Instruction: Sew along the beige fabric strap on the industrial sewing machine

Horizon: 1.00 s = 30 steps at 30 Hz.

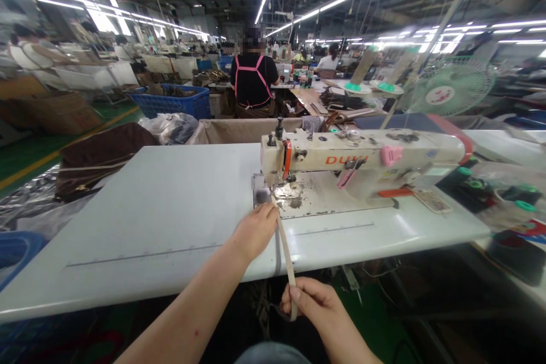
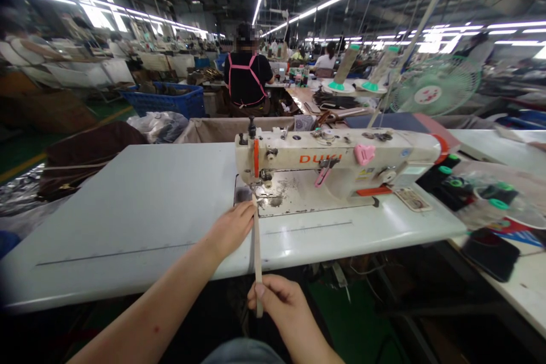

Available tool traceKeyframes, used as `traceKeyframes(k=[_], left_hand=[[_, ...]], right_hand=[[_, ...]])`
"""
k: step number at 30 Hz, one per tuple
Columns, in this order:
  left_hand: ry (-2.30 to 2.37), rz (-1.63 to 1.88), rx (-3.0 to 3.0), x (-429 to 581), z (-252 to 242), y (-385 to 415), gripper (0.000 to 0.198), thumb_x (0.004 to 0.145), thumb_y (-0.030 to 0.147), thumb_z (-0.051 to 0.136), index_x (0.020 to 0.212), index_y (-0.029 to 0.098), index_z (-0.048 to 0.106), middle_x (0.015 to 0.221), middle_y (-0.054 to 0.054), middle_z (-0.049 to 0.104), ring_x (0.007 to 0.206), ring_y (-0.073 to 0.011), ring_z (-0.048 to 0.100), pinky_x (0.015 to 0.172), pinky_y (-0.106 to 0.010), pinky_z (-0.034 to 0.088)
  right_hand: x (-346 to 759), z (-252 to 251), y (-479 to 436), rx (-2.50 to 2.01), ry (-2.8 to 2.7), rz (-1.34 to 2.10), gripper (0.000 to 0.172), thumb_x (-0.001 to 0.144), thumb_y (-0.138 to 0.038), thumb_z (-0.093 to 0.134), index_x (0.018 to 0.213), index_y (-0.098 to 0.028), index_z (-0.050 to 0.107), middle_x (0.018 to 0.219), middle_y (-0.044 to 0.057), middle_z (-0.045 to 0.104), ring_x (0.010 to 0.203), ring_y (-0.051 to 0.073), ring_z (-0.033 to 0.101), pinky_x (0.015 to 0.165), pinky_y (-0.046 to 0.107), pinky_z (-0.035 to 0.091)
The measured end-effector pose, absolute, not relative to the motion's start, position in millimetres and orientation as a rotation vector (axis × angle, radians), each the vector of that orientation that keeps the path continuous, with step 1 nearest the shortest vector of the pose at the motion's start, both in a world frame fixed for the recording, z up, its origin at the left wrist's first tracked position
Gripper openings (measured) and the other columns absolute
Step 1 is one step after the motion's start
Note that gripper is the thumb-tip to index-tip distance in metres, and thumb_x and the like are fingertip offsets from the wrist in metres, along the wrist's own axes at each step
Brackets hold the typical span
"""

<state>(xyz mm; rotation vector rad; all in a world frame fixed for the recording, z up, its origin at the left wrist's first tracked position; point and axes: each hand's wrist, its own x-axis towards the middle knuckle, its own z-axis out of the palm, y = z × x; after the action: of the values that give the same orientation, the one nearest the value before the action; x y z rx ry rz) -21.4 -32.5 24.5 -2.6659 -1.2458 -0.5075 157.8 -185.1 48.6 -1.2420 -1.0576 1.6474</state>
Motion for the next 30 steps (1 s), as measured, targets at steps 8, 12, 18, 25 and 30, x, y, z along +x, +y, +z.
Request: traceKeyframes(k=[8, 12, 18, 25, 30], left_hand=[[-1.274, -0.558, -2.678, -21, 24, -34, 0.016, 0.099, 0.012, 0.056, 0.111, 0.019, 0.064, 0.124, -0.011, 0.070, 0.116, -0.0245, 0.069, 0.106, -0.038, 0.057], [-1.240, -0.569, -2.670, -22, 22, -33, 0.016, 0.099, 0.012, 0.056, 0.113, 0.018, 0.064, 0.123, -0.012, 0.070, 0.116, -0.0246, 0.070, 0.106, -0.038, 0.058], [-1.222, -0.565, -2.664, -23, 16, -31, 0.015, 0.101, 0.013, 0.054, 0.112, 0.017, 0.063, 0.125, -0.012, 0.070, 0.118, -0.0250, 0.069, 0.106, -0.039, 0.058], [-1.174, -0.493, -2.668, -24, 12, -30, 0.018, 0.102, 0.012, 0.050, 0.113, 0.016, 0.064, 0.129, -0.013, 0.069, 0.128, -0.0261, 0.064, 0.114, -0.040, 0.053], [-1.226, -0.537, -2.665, -23, 8, -29, 0.022, 0.102, 0.014, 0.052, 0.122, 0.017, 0.062, 0.131, -0.011, 0.068, 0.131, -0.0248, 0.063, 0.116, -0.039, 0.051]], right_hand=[[162, 52, -192, -1.237, -1.089, 1.676, 0.052, 0.087, -0.066, 0.077, 0.072, -0.017, 0.079, 0.070, 0.004, 0.072, 0.068, 0.017, 0.062, 0.070, 0.030, 0.048], [164, 51, -194, -1.234, -1.106, 1.656, 0.050, 0.090, -0.064, 0.075, 0.073, -0.017, 0.081, 0.070, 0.005, 0.073, 0.069, 0.018, 0.063, 0.072, 0.030, 0.048], [164, 47, -194, -1.231, -1.131, 1.638, 0.050, 0.090, -0.063, 0.075, 0.069, -0.018, 0.081, 0.070, 0.005, 0.073, 0.072, 0.020, 0.064, 0.073, 0.031, 0.047], [165, 44, -190, -1.222, -1.167, 1.659, 0.053, 0.087, -0.067, 0.075, 0.067, -0.018, 0.081, 0.068, 0.005, 0.070, 0.069, 0.019, 0.061, 0.070, 0.031, 0.046], [164, 41, -190, -1.223, -1.177, 1.665, 0.057, 0.085, -0.071, 0.074, 0.068, -0.018, 0.082, 0.068, 0.006, 0.071, 0.070, 0.020, 0.063, 0.071, 0.032, 0.046]])
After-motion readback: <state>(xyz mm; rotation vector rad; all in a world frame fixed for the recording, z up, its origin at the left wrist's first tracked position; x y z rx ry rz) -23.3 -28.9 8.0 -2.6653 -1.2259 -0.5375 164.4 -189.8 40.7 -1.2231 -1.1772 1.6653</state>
